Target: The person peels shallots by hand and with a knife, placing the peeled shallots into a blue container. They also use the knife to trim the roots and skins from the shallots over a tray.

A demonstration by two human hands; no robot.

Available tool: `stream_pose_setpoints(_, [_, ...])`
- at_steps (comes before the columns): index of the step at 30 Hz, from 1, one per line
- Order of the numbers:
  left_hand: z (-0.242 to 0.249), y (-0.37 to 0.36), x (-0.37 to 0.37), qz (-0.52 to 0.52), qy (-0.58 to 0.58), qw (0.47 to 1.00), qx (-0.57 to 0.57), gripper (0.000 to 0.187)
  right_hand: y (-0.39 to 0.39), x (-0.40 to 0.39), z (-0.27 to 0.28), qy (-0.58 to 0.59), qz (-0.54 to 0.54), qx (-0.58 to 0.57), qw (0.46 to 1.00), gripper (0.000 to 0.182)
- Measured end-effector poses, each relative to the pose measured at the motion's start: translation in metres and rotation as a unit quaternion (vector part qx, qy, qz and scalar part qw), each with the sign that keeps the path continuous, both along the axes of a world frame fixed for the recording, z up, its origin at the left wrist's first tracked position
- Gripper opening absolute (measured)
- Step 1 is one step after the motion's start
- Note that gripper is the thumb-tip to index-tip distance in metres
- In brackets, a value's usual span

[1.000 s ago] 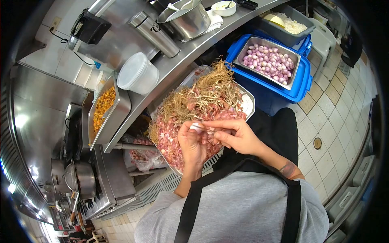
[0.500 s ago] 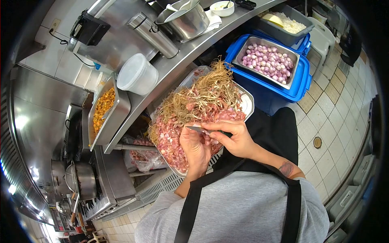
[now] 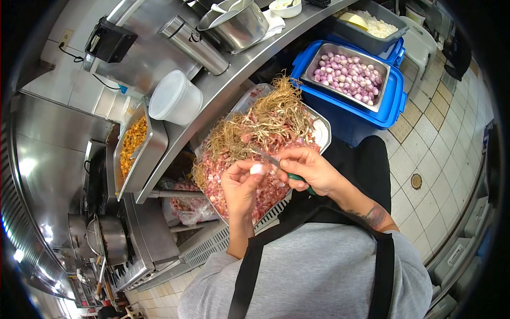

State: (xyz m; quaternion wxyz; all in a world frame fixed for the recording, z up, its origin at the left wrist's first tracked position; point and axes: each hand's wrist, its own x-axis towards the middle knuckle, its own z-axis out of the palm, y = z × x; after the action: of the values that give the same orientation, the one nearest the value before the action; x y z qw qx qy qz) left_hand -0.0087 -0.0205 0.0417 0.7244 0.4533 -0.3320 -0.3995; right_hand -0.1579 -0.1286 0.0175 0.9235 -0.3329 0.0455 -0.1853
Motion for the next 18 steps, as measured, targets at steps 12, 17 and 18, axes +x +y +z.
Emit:
stream_pose_setpoints(12, [-0.012, -0.007, -0.005, 0.004, 0.038, 0.994, -0.102, 0.039, 0.014, -0.002, 0.021, 0.007, -0.238, -0.453, 0.859, 0.032])
stream_pose_setpoints(17, [-0.007, -0.007, -0.017, 0.064, 0.003, 0.989, -0.130, 0.040, 0.013, 0.001, 0.015, -0.030, -0.256, -0.463, 0.848, 0.029])
stream_pose_setpoints(18, [-0.007, -0.007, -0.018, 0.069, 0.007, 0.989, -0.134, 0.039, 0.013, -0.001, 0.016, -0.026, -0.245, -0.460, 0.853, 0.030])
